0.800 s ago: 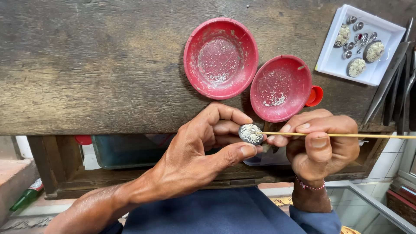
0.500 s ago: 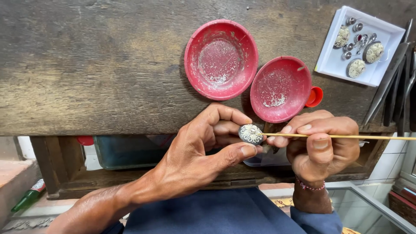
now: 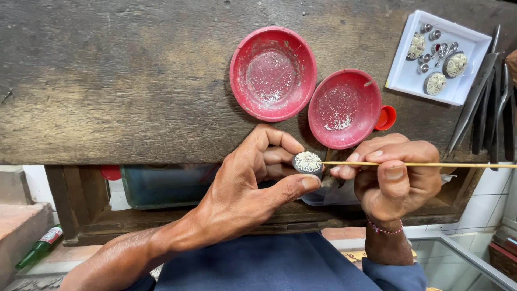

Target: The person holds a small round silver-colored object with a floral pattern and uses a thin wooden stick to apply white powder from a red bowl onto the object's surface. The person repeatedly dips the stick into the powder and applies it to the object.

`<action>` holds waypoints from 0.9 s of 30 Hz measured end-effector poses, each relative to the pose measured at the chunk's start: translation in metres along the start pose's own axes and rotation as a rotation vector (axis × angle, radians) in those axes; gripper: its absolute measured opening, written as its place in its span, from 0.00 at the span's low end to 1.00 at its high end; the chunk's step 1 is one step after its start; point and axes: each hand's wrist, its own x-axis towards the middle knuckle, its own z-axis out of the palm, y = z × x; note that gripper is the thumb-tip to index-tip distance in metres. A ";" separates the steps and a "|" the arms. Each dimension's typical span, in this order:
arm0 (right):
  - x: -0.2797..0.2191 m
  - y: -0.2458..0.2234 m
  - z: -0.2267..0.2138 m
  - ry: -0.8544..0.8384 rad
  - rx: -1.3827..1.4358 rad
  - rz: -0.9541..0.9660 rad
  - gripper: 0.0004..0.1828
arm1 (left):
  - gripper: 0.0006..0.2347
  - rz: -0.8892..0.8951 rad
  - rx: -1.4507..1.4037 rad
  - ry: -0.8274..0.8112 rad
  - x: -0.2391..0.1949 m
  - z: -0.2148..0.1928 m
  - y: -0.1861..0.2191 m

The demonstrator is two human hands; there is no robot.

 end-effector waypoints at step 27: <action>-0.002 -0.001 0.000 -0.018 -0.034 0.022 0.12 | 0.15 0.055 0.034 -0.013 -0.001 0.000 0.000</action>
